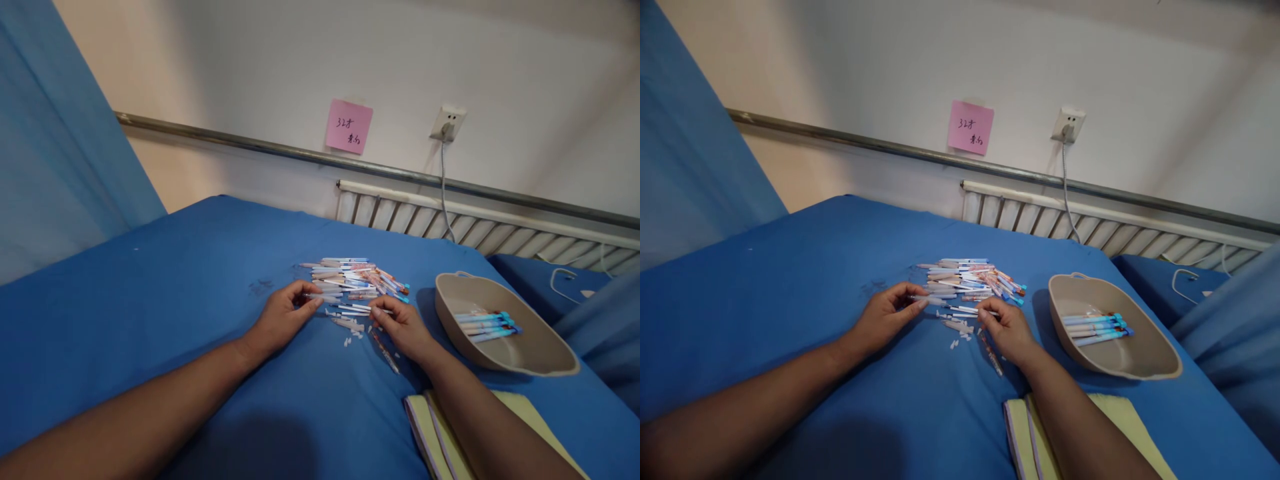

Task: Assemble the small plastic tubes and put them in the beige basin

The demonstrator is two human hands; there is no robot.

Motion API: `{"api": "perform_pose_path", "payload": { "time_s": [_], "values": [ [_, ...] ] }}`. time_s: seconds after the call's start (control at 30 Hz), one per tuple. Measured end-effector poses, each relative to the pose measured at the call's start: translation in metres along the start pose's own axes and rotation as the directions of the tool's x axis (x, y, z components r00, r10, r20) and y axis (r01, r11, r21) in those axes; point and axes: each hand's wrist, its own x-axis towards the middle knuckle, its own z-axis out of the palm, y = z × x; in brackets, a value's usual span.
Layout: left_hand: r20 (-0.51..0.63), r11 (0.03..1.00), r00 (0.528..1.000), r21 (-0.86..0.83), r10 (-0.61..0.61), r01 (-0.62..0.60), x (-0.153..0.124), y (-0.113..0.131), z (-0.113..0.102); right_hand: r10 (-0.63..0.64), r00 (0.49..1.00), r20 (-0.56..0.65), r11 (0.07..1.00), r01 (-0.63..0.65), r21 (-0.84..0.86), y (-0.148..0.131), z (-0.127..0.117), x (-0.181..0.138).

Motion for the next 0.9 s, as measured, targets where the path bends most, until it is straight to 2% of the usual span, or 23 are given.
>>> {"api": "perform_pose_path", "payload": {
  "time_s": [0.27, 0.67, 0.9],
  "values": [
    [0.031, 0.999, 0.999, -0.037, -0.034, 0.035, 0.0019, -0.0083, 0.0019, 0.008, 1.0, -0.021, 1.0, -0.008, -0.028, 0.0031, -0.0022, 0.002],
    [0.06, 0.988, 0.995, -0.127, -0.079, 0.086, 0.0028, -0.0054, 0.0041, 0.013, 1.0, -0.018, 0.999, -0.014, -0.032, 0.003, -0.001, 0.0019],
    [0.051, 0.989, 0.996, -0.123, -0.079, 0.084, 0.0024, -0.0035, 0.0046, -0.083, 0.996, -0.018, 0.993, 0.081, -0.087, -0.0025, 0.0009, 0.0028]
  ]
}}
